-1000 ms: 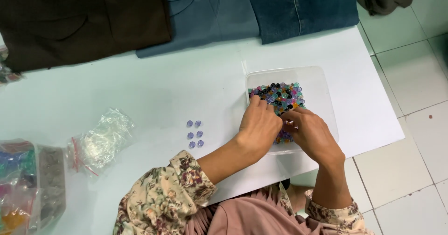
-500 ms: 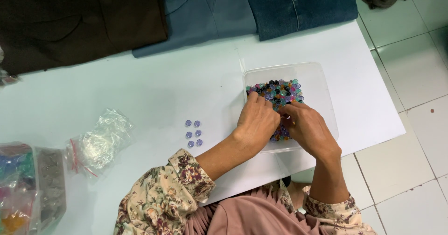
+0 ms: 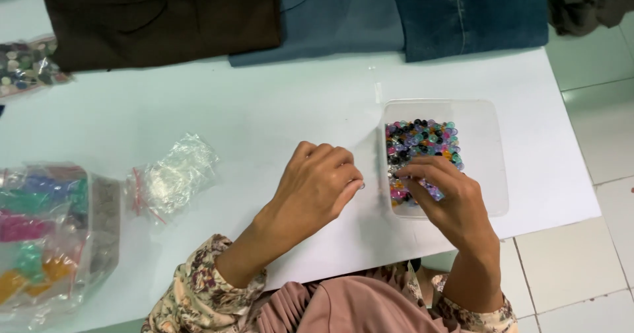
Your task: Sorting small colorful buttons and placing them into plastic zip-lock bags
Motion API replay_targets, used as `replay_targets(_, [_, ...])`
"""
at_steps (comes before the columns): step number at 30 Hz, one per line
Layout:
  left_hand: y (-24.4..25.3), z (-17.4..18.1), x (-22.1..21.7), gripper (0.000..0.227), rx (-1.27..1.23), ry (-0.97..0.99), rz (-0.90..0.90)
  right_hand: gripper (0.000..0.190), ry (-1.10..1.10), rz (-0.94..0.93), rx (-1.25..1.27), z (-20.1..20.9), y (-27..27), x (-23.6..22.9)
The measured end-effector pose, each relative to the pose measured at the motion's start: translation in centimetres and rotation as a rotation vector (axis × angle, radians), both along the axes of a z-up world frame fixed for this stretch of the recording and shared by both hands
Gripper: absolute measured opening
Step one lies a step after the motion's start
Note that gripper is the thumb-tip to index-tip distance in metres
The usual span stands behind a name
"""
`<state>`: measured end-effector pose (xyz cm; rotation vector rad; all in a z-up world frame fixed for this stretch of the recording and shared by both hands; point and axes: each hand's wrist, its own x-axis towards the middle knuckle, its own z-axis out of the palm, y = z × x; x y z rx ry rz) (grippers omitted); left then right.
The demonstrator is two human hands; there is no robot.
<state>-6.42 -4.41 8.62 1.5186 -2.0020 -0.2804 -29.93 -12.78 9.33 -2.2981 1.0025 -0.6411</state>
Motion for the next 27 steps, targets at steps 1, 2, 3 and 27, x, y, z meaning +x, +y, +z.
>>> replay_targets(1, [1.2,-0.3,0.8,0.012,0.004,-0.002,0.018,0.024,-0.002,0.018,0.004,-0.3,0.7,0.6])
replay_targets(2, [2.4,-0.7,1.5,0.011,0.062,0.033,0.053,0.024,-0.053,0.091,-0.017,-0.5,1.5,1.2])
replay_targets(3, [3.5,-0.9,2.2,0.011,0.118,0.067,0.082,0.024,-0.106,0.157,-0.041,-0.7,2.2,1.7])
replay_targets(27, [9.1,-7.2,3.4,0.012,0.140,-0.142,0.355,0.025,-0.020,0.445,0.007,-8.5,7.7,8.2])
